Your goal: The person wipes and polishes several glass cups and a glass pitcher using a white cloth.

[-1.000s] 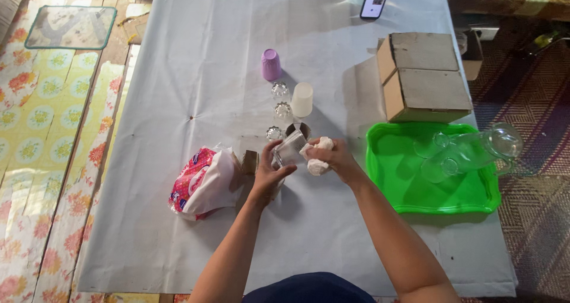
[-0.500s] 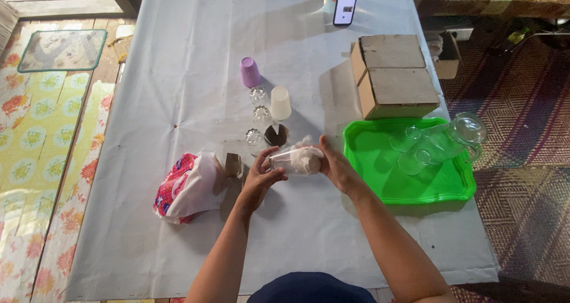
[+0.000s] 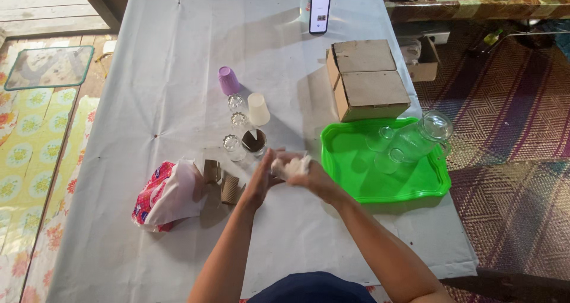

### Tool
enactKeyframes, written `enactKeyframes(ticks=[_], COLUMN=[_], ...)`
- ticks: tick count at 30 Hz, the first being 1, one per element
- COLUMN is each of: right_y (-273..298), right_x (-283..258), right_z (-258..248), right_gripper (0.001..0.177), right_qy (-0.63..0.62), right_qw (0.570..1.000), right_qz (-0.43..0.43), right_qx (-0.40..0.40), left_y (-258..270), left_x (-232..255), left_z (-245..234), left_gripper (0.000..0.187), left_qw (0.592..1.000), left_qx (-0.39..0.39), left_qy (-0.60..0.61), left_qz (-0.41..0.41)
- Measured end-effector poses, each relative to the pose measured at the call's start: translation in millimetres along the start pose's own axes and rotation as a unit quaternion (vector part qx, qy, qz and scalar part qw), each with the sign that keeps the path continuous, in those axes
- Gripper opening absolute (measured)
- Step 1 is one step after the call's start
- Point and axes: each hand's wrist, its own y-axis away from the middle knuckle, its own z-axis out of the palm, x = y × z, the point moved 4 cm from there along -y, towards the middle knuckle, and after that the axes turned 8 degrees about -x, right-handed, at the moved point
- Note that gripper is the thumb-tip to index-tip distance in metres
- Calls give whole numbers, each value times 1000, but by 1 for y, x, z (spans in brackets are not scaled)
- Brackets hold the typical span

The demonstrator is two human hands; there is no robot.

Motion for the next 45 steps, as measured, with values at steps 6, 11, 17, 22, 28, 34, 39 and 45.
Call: enactKeyframes(ticks=[6, 11, 17, 22, 28, 34, 39, 45], right_y=[6, 11, 8, 10, 19, 26, 24, 19], right_x=[13, 3, 31, 35, 6, 3, 11, 16], right_z=[-15, 3, -16, -24, 1, -2, -10, -2], right_gripper=[64, 69, 59, 57, 57, 52, 54, 58], right_qy=[-540, 68, -147, -557, 35, 2, -483, 59], right_qw=[841, 977, 984, 828, 980, 979, 873, 989], right_qz=[-21, -177, -63, -60, -172, -179, -62, -93], right_qx=[-8, 101, 81, 18, 90, 98, 29, 103], left_y=[8, -13, -3, 6, -20, -4, 17, -13], left_x=[23, 8, 13, 27, -2, 11, 37, 1], left_z=[33, 28, 32, 48, 27, 37, 63, 29], left_gripper=[79, 63, 60, 74, 58, 63, 71, 61], left_qw=[996, 994, 993, 995, 992, 975, 994, 996], left_qx=[-60, 78, 77, -74, 93, 127, -60, 59], left_qy=[-26, -72, -94, 16, -88, -182, -85, -48], left_qz=[61, -2, 3, 65, -15, 21, 27, -41])
